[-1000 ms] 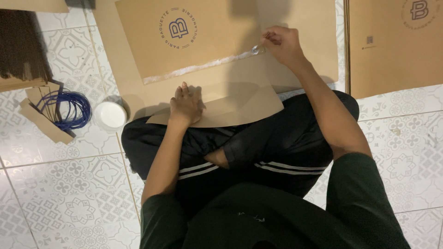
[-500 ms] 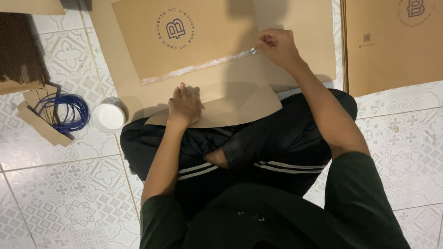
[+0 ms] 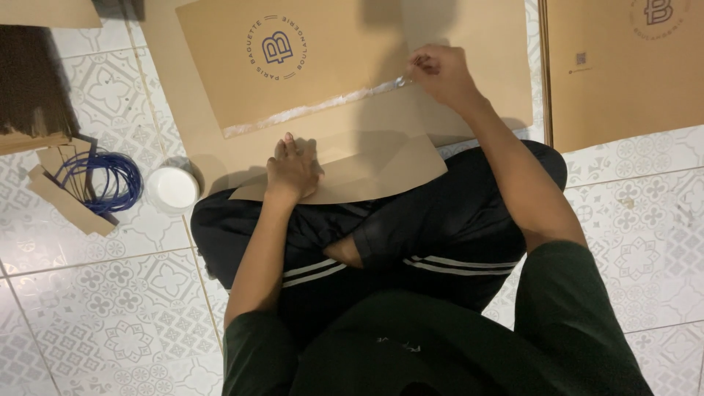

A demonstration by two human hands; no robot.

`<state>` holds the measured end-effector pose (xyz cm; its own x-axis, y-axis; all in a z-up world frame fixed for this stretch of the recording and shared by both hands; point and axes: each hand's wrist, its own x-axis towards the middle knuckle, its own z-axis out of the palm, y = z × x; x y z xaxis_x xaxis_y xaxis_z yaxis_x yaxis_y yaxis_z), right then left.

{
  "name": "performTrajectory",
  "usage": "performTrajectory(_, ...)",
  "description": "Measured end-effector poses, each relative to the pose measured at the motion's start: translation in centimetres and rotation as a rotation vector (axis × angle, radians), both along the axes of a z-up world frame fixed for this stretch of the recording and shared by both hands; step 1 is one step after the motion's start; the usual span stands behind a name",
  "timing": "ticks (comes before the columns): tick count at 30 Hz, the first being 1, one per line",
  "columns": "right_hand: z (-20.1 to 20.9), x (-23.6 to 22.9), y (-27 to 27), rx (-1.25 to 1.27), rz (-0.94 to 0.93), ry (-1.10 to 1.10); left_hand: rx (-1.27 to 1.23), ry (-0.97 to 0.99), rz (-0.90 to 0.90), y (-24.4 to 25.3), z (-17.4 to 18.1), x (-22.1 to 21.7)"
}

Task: Assembling cardboard components by applying glue with a brush and pressing the pieces together.

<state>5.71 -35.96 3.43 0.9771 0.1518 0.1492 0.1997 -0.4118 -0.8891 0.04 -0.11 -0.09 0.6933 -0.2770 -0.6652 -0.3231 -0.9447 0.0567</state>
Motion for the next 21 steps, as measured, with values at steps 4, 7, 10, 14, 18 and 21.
performTrajectory(4,-0.4,0.1,-0.1,-0.051,0.002,-0.142,0.014,0.009,-0.013,-0.1,0.3,0.1)
performTrajectory(7,-0.6,0.3,-0.6,-0.072,-0.063,-0.138,0.005,0.010,0.007,-0.1,0.6,0.1)
performTrajectory(10,-0.8,0.1,-0.8,-0.037,0.006,-0.087,-0.005,0.027,0.018,-0.2,0.7,0.2)
performTrajectory(14,-0.9,0.2,-1.0,-0.047,-0.039,-0.115,0.014,0.026,0.003,-0.3,0.9,0.2)
performTrajectory(18,0.4,-0.1,-0.8,-0.061,-0.017,-0.053,0.022,0.034,0.003,-0.2,0.7,0.2)
performTrajectory(21,0.1,-0.3,-0.5,-0.056,-0.012,-0.083,-0.018,-0.004,0.022,0.1,0.0,-0.1)
